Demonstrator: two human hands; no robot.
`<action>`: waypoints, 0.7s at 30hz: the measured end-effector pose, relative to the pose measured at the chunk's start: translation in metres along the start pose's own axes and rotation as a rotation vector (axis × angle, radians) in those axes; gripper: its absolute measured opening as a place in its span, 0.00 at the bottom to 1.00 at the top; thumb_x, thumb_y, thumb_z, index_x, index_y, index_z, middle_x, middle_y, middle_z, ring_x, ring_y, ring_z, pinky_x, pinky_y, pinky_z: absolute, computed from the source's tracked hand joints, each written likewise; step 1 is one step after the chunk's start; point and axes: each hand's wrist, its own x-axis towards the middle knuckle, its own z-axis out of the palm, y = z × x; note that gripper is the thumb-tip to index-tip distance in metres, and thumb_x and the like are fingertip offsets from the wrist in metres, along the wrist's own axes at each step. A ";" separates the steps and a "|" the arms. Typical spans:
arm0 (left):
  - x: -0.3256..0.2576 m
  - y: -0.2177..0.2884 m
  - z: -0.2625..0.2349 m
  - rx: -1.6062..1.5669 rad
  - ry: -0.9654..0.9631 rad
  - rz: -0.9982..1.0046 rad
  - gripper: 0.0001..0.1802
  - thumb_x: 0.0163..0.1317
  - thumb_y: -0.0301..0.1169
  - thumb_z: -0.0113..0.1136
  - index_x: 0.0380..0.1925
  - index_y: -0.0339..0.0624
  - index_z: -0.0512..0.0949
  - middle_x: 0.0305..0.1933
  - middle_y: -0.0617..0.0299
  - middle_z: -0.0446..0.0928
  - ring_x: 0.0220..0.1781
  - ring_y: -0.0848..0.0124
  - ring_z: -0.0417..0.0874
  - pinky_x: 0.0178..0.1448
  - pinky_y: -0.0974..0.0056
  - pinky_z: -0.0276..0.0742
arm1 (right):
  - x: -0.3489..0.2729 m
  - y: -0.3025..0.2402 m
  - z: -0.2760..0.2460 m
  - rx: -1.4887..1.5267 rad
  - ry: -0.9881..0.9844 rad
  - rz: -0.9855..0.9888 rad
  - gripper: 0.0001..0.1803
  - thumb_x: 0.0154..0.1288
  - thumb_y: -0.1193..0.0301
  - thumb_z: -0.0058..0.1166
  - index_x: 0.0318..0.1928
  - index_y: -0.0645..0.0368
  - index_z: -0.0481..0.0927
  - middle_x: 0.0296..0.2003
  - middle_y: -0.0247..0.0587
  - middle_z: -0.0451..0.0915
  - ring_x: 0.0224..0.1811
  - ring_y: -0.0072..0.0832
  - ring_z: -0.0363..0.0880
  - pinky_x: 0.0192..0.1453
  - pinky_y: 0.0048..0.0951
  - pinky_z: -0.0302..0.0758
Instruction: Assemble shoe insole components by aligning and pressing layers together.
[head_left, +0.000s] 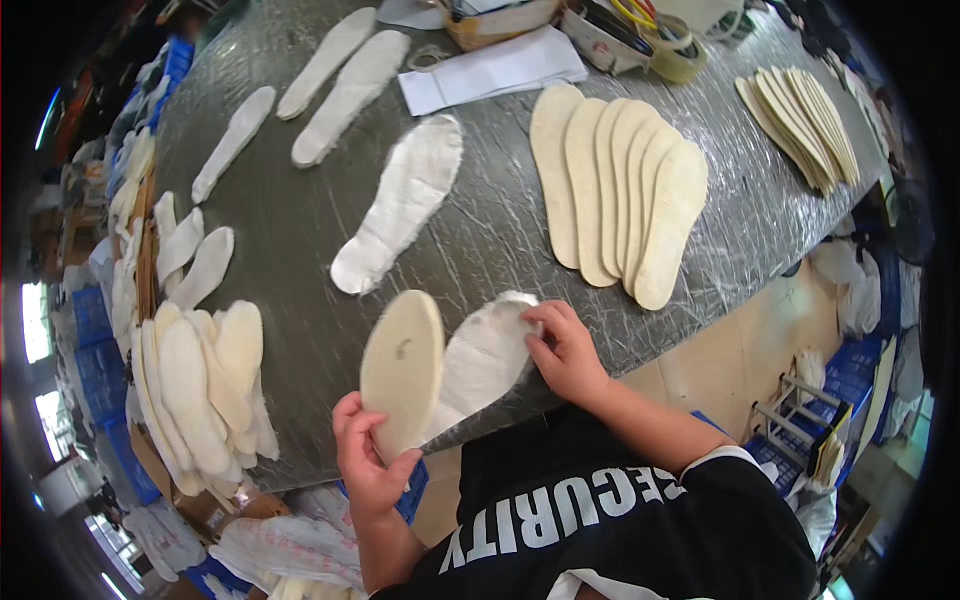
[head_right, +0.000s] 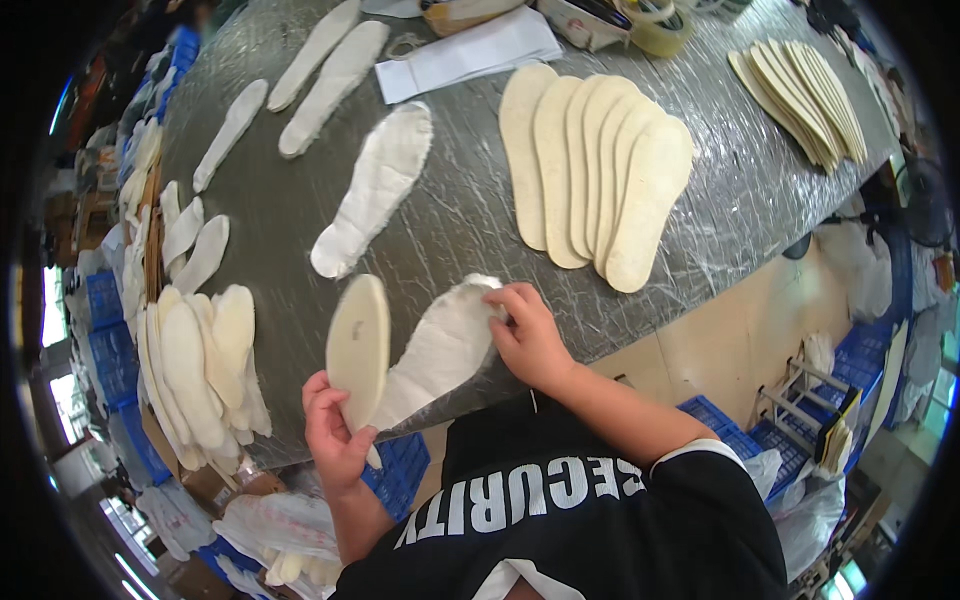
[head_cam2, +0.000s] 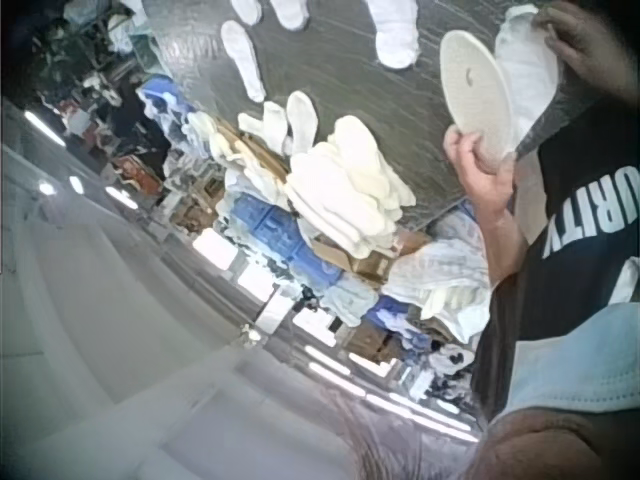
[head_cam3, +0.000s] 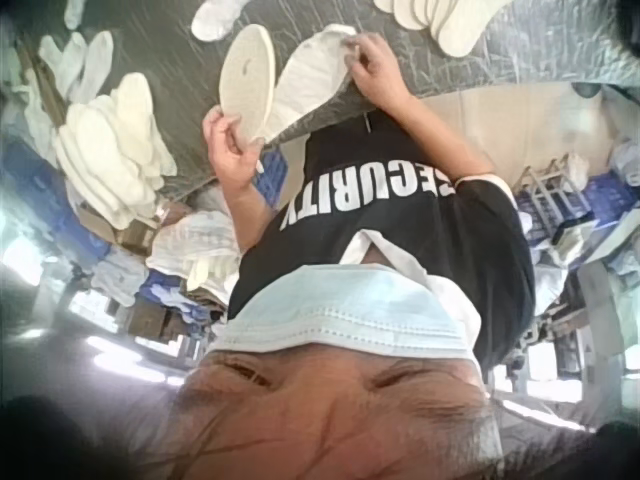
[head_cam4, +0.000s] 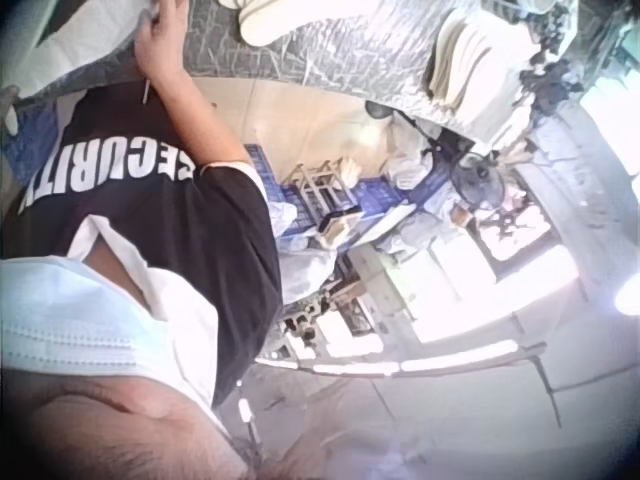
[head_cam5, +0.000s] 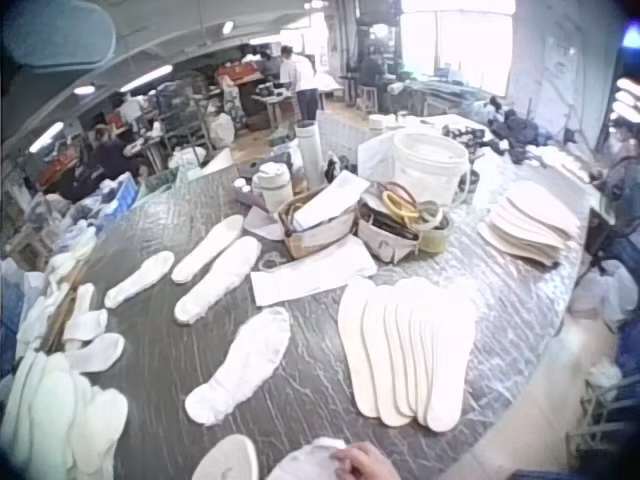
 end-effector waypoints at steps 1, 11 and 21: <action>0.005 0.001 0.001 0.006 -0.015 -0.009 0.30 0.48 0.37 0.72 0.48 0.37 0.69 0.59 0.51 0.62 0.57 0.64 0.70 0.58 0.62 0.70 | 0.004 -0.006 -0.003 -0.024 -0.061 0.038 0.19 0.60 0.80 0.55 0.53 0.58 0.72 0.39 0.40 0.71 0.31 0.25 0.70 0.35 0.26 0.71; 0.024 0.019 0.041 0.474 -0.380 0.024 0.29 0.41 0.31 0.73 0.46 0.38 0.75 0.58 0.47 0.64 0.57 0.54 0.71 0.62 0.55 0.67 | 0.015 0.000 -0.040 0.016 -0.199 0.056 0.23 0.67 0.77 0.48 0.63 0.59 0.69 0.34 0.53 0.78 0.34 0.45 0.79 0.42 0.39 0.76; 0.033 0.009 0.049 0.661 -0.453 0.076 0.32 0.39 0.28 0.73 0.49 0.39 0.76 0.58 0.46 0.65 0.56 0.51 0.72 0.61 0.55 0.68 | 0.026 -0.002 -0.044 0.435 -0.387 0.634 0.20 0.71 0.76 0.38 0.60 0.61 0.72 0.27 0.35 0.74 0.19 0.19 0.72 0.20 0.22 0.70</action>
